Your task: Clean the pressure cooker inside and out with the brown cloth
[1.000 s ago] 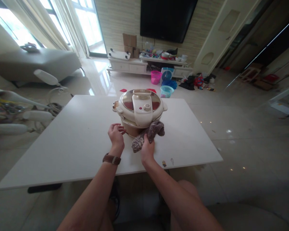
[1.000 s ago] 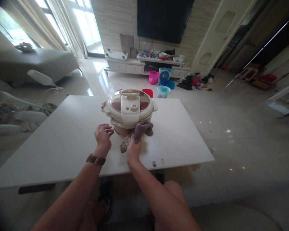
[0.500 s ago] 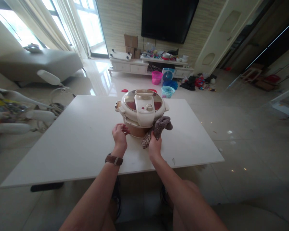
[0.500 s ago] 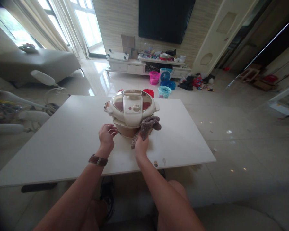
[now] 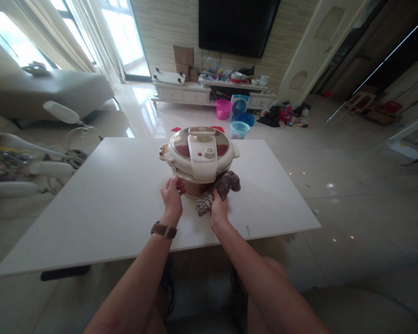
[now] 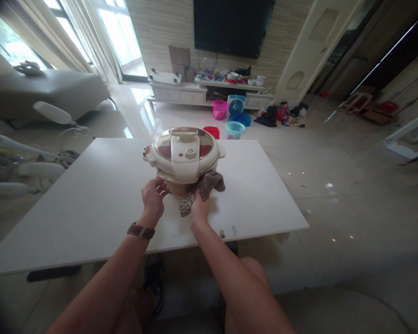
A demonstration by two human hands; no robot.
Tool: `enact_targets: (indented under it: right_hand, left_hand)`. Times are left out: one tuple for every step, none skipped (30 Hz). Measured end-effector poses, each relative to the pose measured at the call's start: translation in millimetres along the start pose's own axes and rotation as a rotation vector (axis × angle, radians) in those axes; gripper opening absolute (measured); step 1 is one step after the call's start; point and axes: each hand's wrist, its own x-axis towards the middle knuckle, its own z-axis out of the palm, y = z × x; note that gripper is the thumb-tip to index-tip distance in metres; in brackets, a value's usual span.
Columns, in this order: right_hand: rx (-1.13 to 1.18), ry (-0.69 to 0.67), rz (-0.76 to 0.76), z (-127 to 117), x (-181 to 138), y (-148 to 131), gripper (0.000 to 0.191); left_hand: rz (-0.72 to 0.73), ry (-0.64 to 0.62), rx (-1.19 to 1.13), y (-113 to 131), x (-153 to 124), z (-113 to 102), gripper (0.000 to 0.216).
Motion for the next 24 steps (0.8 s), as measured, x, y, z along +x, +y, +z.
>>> enact_targets:
  right_hand:
    - [0.021,0.028,0.037,0.0,6.7,-3.2,0.028]
    - [0.039,0.054,0.079,-0.1,13.1,-5.8,0.024]
    - [0.052,0.072,0.114,-0.4,18.8,-7.5,0.021]
    - [0.062,0.085,0.139,-0.9,23.7,-8.1,0.019]
    - [0.066,0.092,0.153,-1.5,27.3,-7.7,0.018]
    - [0.064,0.094,0.158,-2.1,29.6,-6.4,0.018]
    - [0.056,0.093,0.154,-2.6,30.8,-4.6,0.018]
    - [0.043,0.089,0.143,-2.9,30.8,-2.6,0.018]
    - [0.025,0.085,0.132,-3.0,30.1,-0.9,0.018]
    - [0.007,0.082,0.122,-2.8,28.9,0.3,0.018]
    - [-0.006,0.08,0.113,-2.5,27.5,0.9,0.018]
    - [-0.011,0.079,0.108,-2.1,26.1,0.8,0.017]
    - [-0.009,0.08,0.109,-1.8,24.9,0.2,0.017]
    - [-0.001,0.08,0.114,-1.5,24.1,-0.6,0.017]
    - [0.01,0.083,0.117,-1.4,23.7,-1.5,0.017]
    - [0.019,0.087,0.118,-1.5,23.6,-2.3,0.016]
    - [0.026,0.089,0.116,-1.8,23.9,-2.8,0.016]
    - [0.029,0.092,0.113,-2.3,24.4,-3.0,0.016]
    - [0.028,0.093,0.109,-2.9,25.0,-2.9,0.016]
    - [0.024,0.091,0.106,-3.5,25.5,-2.7,0.016]
    - [0.018,0.087,0.105,-4.0,26.0,-2.5,0.016]
    - [0.013,0.08,0.104,-4.4,26.2,-2.4,0.016]
    - [0.009,0.076,0.105,-4.6,26.1,-2.5,0.016]
    - [0.009,0.073,0.105,-4.7,25.8,-2.7,0.016]
  left_hand:
    - [-0.003,0.003,-0.006,-0.7,-0.7,0.4,0.028]
    - [-0.007,0.003,-0.007,-1.4,-1.7,0.8,0.027]
    - [-0.01,-0.004,-0.001,-2.2,-2.9,1.5,0.026]
    - [-0.011,-0.017,0.01,-3.0,-4.3,2.4,0.026]
    - [-0.01,-0.033,0.023,-3.9,-5.9,3.5,0.027]
    - [-0.01,-0.05,0.034,-4.8,-7.7,4.9,0.028]
    - [-0.013,-0.062,0.042,-5.6,-9.6,6.5,0.03]
    - [-0.017,-0.07,0.044,-6.4,-11.4,8.2,0.031]
    - [-0.02,-0.074,0.044,-7.2,-13.1,10.0,0.031]
    - [-0.023,-0.076,0.042,-7.8,-14.6,11.7,0.031]
    - [-0.025,-0.079,0.04,-8.4,-15.9,13.2,0.03]
    - [-0.024,-0.081,0.038,-8.9,-17.0,14.5,0.03]
    - [-0.021,-0.085,0.037,-9.3,-18.0,15.4,0.031]
    - [-0.018,-0.09,0.037,-9.7,-18.7,16.1,0.031]
    - [-0.016,-0.094,0.038,-10.1,-19.3,16.5,0.032]
    - [-0.015,-0.1,0.04,-10.4,-19.8,16.6,0.033]
    - [-0.016,-0.105,0.042,-10.6,-20.1,16.5,0.033]
    - [-0.017,-0.109,0.044,-10.9,-20.3,16.4,0.034]
    - [-0.018,-0.114,0.047,-11.0,-20.4,16.2,0.034]
    - [-0.02,-0.119,0.05,-11.2,-20.5,16.0,0.034]
    - [-0.023,-0.125,0.055,-11.2,-20.5,15.9,0.034]
    - [-0.027,-0.132,0.061,-11.2,-20.5,15.9,0.034]
    - [-0.034,-0.139,0.068,-11.2,-20.5,16.0,0.034]
    - [-0.042,-0.147,0.076,-11.2,-20.5,16.2,0.035]
